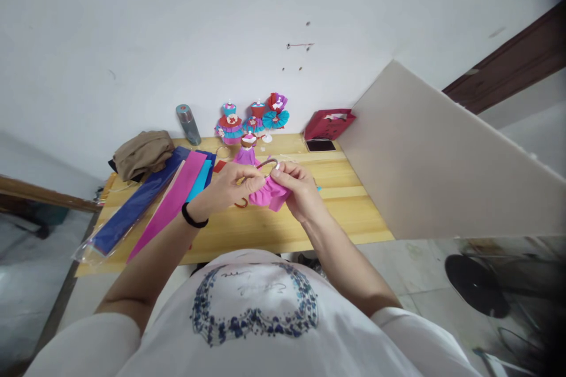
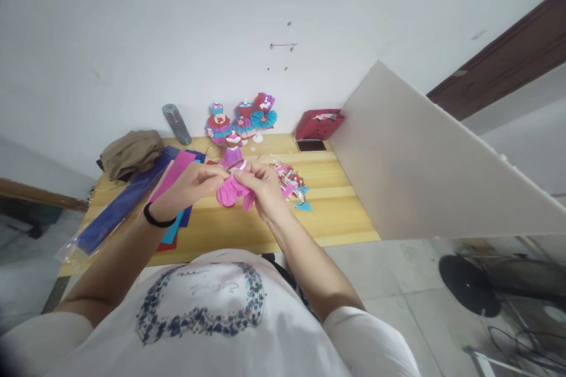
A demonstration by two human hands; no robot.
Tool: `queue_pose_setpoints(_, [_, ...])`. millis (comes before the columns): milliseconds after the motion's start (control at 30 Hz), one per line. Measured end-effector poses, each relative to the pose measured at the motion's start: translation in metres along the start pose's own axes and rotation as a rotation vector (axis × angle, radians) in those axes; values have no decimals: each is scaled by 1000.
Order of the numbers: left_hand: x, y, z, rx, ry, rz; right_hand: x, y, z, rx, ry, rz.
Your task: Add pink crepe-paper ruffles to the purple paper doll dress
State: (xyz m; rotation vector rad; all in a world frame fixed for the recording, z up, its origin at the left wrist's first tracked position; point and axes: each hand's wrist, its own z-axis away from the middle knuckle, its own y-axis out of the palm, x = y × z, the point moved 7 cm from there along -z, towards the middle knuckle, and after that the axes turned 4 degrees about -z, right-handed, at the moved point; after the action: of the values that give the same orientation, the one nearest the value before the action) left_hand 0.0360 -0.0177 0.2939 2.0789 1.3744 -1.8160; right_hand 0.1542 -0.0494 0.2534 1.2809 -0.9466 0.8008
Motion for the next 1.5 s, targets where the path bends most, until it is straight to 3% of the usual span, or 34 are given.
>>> queue_pose_setpoints(200, [9, -5, 3, -116, -97, -30, -1, -2, -2, 21, 30, 142])
queue_pose_setpoints(367, [-3, -16, 5, -212, 32, -172, 11, -7, -2, 30, -52, 185])
queue_pose_setpoints(533, [-21, -14, 5, -195, 197, -455, 25, -2, 1, 77, -181, 337])
queue_pose_setpoints(700, [-25, -9, 4, -156, 227, -602, 32, -1, 4, 12, -294, 501])
queue_pose_setpoints(933, [-21, -14, 5, -238, 213, -597, 41, 11, 14, 80, -399, 583])
queue_pose_setpoints(1100, [-20, -13, 5, -225, 236, -532, 41, 8, 12, 10, -389, 629])
queue_pose_setpoints(1500, [-8, -14, 4, -174, 86, -298, 35, 3, 8, 35, -351, 558])
